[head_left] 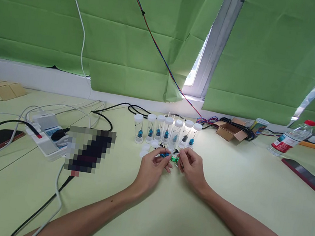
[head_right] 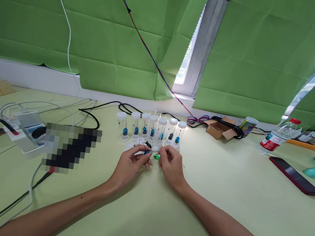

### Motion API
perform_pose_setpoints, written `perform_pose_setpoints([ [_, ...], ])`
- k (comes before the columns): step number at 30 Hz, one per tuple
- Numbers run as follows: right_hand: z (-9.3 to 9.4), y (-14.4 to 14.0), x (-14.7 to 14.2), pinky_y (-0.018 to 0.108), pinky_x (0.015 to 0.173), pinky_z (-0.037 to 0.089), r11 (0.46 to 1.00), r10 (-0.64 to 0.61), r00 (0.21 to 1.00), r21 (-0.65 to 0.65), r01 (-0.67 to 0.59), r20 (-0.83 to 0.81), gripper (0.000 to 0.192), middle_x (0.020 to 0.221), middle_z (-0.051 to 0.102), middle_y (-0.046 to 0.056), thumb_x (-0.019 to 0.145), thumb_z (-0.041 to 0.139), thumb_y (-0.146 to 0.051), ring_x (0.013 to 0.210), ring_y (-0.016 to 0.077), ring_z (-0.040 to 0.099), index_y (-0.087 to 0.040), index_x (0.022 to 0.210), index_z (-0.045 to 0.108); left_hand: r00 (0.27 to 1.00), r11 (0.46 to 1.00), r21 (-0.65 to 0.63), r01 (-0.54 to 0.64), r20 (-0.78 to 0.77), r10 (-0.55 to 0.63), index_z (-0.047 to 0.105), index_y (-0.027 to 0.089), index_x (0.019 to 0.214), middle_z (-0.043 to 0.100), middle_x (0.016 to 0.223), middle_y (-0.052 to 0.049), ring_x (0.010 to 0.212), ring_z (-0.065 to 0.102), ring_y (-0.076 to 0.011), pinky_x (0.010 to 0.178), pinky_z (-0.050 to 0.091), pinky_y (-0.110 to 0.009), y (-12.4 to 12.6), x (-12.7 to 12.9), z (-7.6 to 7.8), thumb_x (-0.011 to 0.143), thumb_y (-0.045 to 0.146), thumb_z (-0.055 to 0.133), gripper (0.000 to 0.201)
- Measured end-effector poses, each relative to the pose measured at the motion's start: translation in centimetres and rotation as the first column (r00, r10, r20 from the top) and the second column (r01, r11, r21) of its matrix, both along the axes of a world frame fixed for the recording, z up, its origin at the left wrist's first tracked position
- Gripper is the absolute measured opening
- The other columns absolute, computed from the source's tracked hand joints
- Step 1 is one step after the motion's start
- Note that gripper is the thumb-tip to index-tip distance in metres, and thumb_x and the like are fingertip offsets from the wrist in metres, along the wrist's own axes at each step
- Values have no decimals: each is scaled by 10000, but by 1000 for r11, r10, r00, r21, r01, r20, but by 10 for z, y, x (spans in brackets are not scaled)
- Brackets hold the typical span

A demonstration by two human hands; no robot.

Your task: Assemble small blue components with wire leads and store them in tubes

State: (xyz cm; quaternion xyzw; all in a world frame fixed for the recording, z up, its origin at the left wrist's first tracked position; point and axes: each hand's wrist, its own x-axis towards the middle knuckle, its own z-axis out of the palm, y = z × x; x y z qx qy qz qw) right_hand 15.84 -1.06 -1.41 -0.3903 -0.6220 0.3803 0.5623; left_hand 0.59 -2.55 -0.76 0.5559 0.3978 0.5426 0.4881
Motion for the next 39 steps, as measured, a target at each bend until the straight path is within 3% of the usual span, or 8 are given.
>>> perform_pose_setpoints([
  [4,2,1,-1,224,422,330,998,24,999,-65,-26,-30,363,471,429,-70,911,530,-465,388,76,404,-190,680,483,999,1000,-12,-23,-35,23,653,147,931,642,675,-14,581,609,-133,604,527,-261,0,0,3,805,352,662,242],
  [8,2,2,-1,218,405,336,994,37,997,-104,-43,-61,371,479,402,-75,900,542,-461,383,76,413,-190,657,472,997,998,-12,-60,-52,59,686,148,911,672,728,-33,608,627,-140,604,534,-255,0,0,6,771,352,688,248],
  [15,2,1,-1,213,400,336,990,38,997,-131,-47,-74,383,489,367,-77,905,535,-428,386,74,425,-188,618,453,993,997,-1,-72,-95,72,713,170,903,694,850,-53,698,661,-158,647,570,-270,-2,-1,6,778,356,676,227],
  [26,2,2,-3,214,402,341,989,40,997,-136,-49,-69,397,461,385,-74,898,544,-464,376,74,414,-185,626,473,993,997,-4,-81,-89,81,696,162,856,662,777,-39,666,631,-153,602,569,-263,-3,-1,9,752,390,688,251],
  [39,1,3,-2,206,393,388,996,27,990,-81,-39,-142,341,700,590,-18,821,654,-485,458,81,493,-192,975,573,997,997,-12,-72,-6,72,669,164,839,632,798,-28,682,604,-149,611,593,-295,2,-2,4,760,393,684,243],
])
